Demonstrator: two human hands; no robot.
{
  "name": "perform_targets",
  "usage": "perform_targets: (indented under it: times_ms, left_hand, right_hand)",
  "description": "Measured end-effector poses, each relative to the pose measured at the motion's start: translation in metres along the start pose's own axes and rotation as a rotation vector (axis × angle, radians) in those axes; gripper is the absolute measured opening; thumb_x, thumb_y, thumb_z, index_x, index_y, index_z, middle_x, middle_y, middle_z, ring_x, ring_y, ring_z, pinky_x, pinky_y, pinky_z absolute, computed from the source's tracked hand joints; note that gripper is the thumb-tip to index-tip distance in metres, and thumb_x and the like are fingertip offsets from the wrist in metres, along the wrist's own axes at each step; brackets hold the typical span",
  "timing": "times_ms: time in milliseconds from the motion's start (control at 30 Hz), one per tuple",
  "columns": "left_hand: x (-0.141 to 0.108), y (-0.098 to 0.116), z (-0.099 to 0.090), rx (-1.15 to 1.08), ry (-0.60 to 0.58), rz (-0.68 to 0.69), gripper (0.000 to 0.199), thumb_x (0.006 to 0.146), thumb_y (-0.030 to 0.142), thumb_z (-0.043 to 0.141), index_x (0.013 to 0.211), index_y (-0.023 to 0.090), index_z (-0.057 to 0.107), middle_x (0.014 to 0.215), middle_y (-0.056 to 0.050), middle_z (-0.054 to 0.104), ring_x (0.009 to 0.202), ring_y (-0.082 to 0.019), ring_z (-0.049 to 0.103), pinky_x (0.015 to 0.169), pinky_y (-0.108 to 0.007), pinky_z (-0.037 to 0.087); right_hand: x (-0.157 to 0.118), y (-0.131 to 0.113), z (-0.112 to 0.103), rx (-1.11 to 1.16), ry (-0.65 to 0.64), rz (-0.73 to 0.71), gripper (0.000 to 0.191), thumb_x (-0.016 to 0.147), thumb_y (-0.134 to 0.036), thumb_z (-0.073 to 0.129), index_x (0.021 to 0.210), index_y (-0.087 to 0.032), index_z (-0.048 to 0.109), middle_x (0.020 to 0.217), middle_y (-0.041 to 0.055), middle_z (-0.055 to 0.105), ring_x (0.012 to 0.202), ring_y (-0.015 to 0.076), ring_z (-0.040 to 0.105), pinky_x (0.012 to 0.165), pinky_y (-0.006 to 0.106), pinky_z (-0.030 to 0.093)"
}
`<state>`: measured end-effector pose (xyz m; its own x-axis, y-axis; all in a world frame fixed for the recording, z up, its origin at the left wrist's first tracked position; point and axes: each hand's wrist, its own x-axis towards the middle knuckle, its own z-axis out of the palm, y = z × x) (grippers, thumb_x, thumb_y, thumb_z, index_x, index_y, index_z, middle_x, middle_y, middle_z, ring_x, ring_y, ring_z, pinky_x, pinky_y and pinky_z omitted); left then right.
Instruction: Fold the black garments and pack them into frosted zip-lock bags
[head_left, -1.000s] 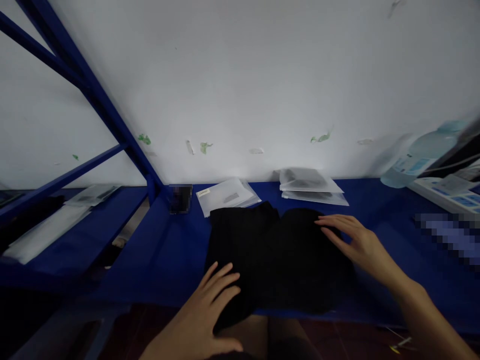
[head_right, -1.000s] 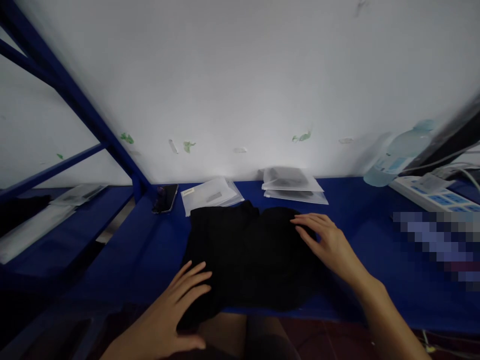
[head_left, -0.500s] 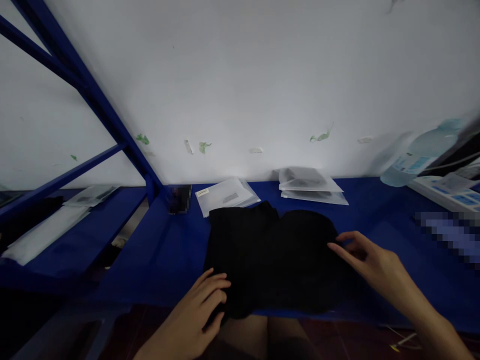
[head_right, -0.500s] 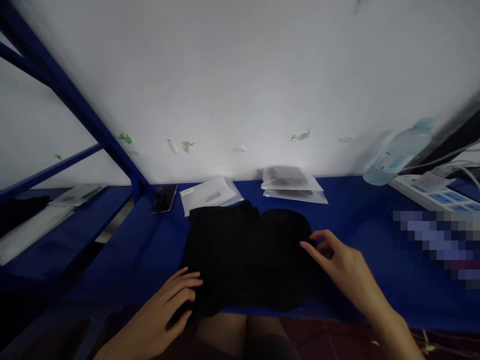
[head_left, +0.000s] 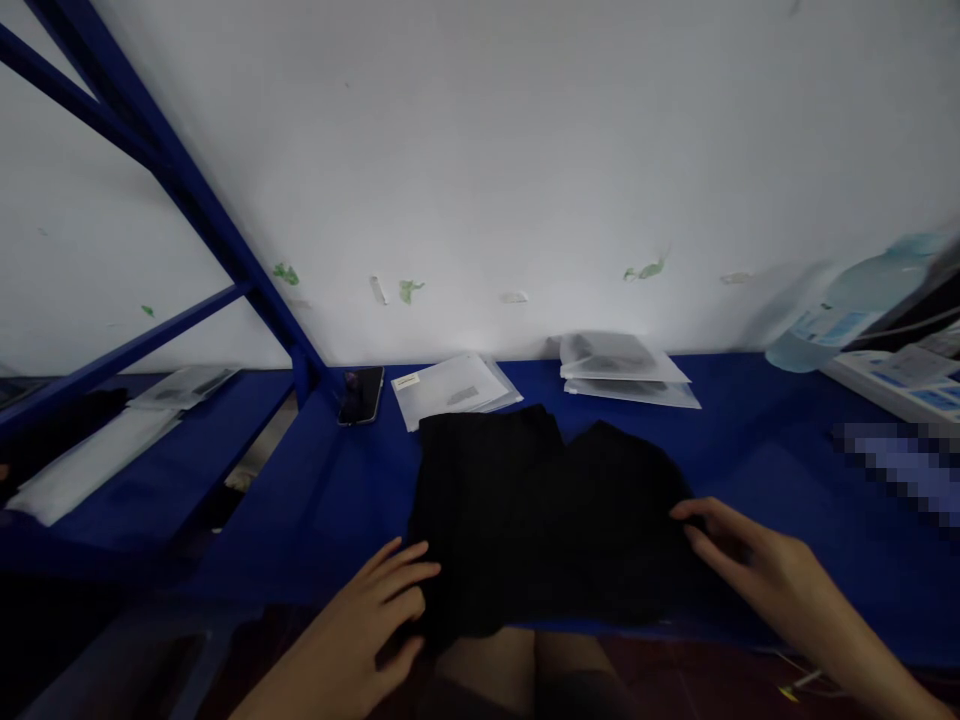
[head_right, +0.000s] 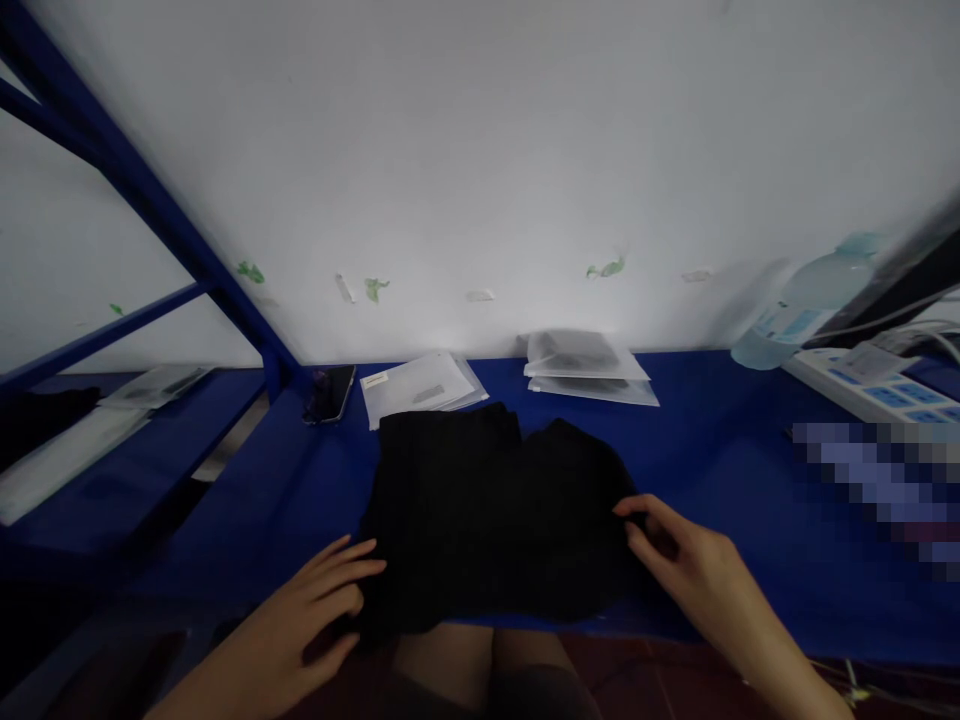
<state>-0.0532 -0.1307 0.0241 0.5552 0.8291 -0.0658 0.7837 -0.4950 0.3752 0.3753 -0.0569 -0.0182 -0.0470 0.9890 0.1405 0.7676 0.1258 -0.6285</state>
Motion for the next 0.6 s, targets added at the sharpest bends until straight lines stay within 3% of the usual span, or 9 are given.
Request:
perform_targets:
  times_ms: [67,167,267,333,400,467,600]
  left_hand:
    - [0.001,0.001,0.001,-0.041,-0.02,-0.022,0.008,0.085,0.028,0.06,0.092,0.027,0.058,0.137,0.0,0.054,0.136,-0.025,0.038,0.113,-0.053,0.032]
    - [0.009,-0.003,0.003,-0.035,0.116,-0.079,0.01,0.091,0.032,0.053,0.097,0.027,0.059,0.135,-0.001,0.056,0.134,-0.024,0.042,0.112,-0.051,0.035]
    - [0.022,-0.012,0.01,0.038,0.214,-0.1,0.036,0.092,0.036,0.052,0.128,0.028,0.049,0.144,-0.004,0.047,0.138,-0.026,0.034,0.113,-0.053,0.03]
    - [0.03,-0.018,0.018,0.084,0.194,-0.096,0.059,0.091,0.04,0.053,0.144,0.028,0.031,0.151,-0.006,0.037,0.141,-0.028,0.027,0.114,-0.055,0.026]
    - [0.034,-0.023,0.025,0.103,0.168,-0.094,0.067,0.091,0.042,0.054,0.148,0.029,0.022,0.153,-0.006,0.031,0.142,-0.029,0.024,0.114,-0.056,0.022]
    - [0.035,-0.026,0.03,0.104,0.16,-0.095,0.068,0.091,0.041,0.054,0.149,0.029,0.021,0.154,-0.006,0.03,0.142,-0.029,0.023,0.115,-0.056,0.022]
    - [0.034,-0.028,0.034,0.116,0.187,-0.085,0.069,0.09,0.042,0.055,0.149,0.03,0.021,0.154,-0.005,0.031,0.142,-0.03,0.024,0.115,-0.056,0.021]
  right_hand:
    - [-0.002,0.005,0.005,0.004,-0.071,-0.006,0.029,0.081,-0.05,0.052,0.097,-0.028,0.061,0.054,-0.0042,0.051,0.045,0.0139,0.051,0.045,0.025,0.042]
    - [0.0,0.006,0.007,-0.005,-0.097,-0.028,0.027,0.081,-0.049,0.052,0.097,-0.028,0.061,0.056,-0.004,0.053,0.046,0.0143,0.053,0.046,0.025,0.042]
    - [0.004,0.005,0.005,0.002,-0.115,-0.036,0.025,0.08,-0.048,0.053,0.093,-0.028,0.061,0.055,-0.0043,0.053,0.045,0.0142,0.052,0.047,0.026,0.042]
    - [0.007,0.003,0.001,0.016,-0.147,-0.029,0.025,0.079,-0.048,0.054,0.092,-0.029,0.063,0.053,-0.0046,0.052,0.044,0.0143,0.051,0.046,0.026,0.042]
    - [0.011,0.001,-0.006,0.036,-0.16,-0.003,0.027,0.077,-0.05,0.057,0.09,-0.029,0.065,0.05,-0.0043,0.049,0.043,0.0145,0.049,0.045,0.027,0.04]
    - [0.021,-0.001,-0.016,0.099,-0.104,0.045,0.03,0.075,-0.054,0.059,0.087,-0.027,0.067,0.051,-0.0027,0.051,0.045,0.0147,0.048,0.045,0.027,0.04]
    - [0.063,0.0,-0.032,0.382,0.141,0.182,0.034,0.072,-0.053,0.064,0.082,-0.021,0.066,0.062,0.0003,0.057,0.051,0.0118,0.047,0.046,0.025,0.038]
